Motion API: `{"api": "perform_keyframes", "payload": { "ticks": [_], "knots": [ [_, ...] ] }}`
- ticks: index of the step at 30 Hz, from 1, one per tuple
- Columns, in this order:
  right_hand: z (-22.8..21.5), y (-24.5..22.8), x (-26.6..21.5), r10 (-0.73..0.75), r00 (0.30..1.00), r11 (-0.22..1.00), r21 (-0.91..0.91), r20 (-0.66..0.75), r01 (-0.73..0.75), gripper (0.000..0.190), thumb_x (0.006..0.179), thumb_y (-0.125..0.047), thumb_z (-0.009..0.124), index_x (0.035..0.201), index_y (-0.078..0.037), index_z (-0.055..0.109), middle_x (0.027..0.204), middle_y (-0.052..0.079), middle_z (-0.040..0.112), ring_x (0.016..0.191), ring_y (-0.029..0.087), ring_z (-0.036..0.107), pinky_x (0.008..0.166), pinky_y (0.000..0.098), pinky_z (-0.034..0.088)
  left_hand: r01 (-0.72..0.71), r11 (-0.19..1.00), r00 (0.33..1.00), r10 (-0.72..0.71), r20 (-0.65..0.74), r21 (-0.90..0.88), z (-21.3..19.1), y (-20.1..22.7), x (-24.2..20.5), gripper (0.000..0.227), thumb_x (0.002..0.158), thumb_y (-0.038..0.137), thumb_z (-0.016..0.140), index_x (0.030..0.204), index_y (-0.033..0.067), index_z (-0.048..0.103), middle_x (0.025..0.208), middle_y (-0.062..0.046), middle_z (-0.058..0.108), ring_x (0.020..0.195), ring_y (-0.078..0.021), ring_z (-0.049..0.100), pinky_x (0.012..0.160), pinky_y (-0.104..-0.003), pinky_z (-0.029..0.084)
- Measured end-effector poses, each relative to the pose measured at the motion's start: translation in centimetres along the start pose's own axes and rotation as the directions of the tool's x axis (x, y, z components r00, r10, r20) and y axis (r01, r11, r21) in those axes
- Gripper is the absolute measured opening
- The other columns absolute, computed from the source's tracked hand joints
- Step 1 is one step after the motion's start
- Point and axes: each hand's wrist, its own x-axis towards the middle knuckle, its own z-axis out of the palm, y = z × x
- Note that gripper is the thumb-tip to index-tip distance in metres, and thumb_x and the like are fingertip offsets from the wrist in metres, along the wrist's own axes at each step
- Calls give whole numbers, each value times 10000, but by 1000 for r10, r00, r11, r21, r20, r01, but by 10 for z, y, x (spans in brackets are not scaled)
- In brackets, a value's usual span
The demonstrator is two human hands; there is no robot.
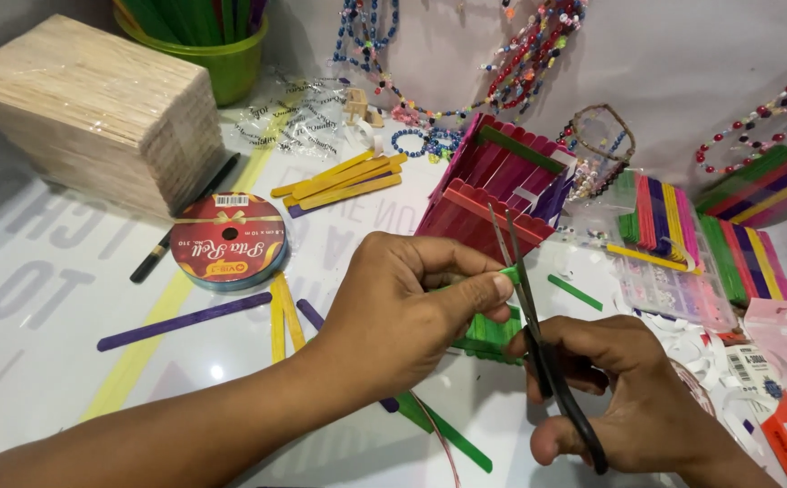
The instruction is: Cutting green popsicle sticks with scissors and arranging them on a base to create a craft structure.
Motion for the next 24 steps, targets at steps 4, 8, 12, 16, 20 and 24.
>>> {"api": "perform_keyframes", "payload": {
  "ticks": [4, 8, 12, 16, 20, 24],
  "knots": [
    [-2, -3, 3, -41, 999, 996, -80, 20, 43, 593, 443, -396, 1055, 915, -122, 821, 595, 1, 757, 524, 40, 701, 525, 158, 630, 45, 999, 999, -45, 14, 10, -1, 2, 1, 117, 843, 111, 789, 857, 9, 843, 684, -82, 787, 555, -69, 586, 528, -238, 471],
    [-1, -8, 0, -32, 999, 998, -59, -6, 32, 552, 492, -423, 1017, 905, -116, 817, 562, 2, 752, 492, 52, 723, 515, 181, 637, 48, 999, 998, -48, 37, -15, 0, -3, 1, 113, 855, 87, 784, 867, -10, 840, 672, -73, 766, 459, -59, 412, 451, -246, 348],
    [3, -18, 3, -99, 994, 978, -187, -55, 87, 437, 521, -396, 1004, 779, -151, 751, 498, -50, 718, 430, 4, 592, 414, 157, 477, 24, 993, 997, -16, 72, -114, 0, -9, 2, 138, 866, 66, 768, 907, -54, 823, 676, -114, 753, 448, -66, 393, 432, -241, 323],
    [6, -23, 3, -63, 994, 973, -226, -95, 40, 386, 518, -319, 1020, 736, -151, 750, 489, -49, 739, 403, -6, 641, 414, 144, 533, 40, 989, 996, -28, 80, -143, 1, -12, 2, 138, 864, 63, 775, 921, -53, 822, 687, -113, 754, 465, -68, 407, 438, -238, 340],
    [9, -27, 6, -159, 982, 953, -275, -102, 126, 348, 587, -295, 978, 737, -155, 697, 462, -74, 655, 378, -7, 522, 401, 163, 417, 29, 987, 996, -15, 90, -158, 0, -9, 1, 136, 862, 55, 774, 915, -63, 816, 676, -120, 743, 462, -81, 430, 437, -243, 348],
    [11, -24, 6, -179, 975, 949, -285, -134, 135, 324, 602, -274, 963, 739, -155, 694, 483, -69, 636, 397, 2, 541, 416, 175, 426, -3, 991, 995, 17, 101, -135, -1, -8, -1, 144, 869, 68, 768, 916, -57, 820, 677, -99, 745, 465, -67, 424, 434, -232, 333]
  ]
}}
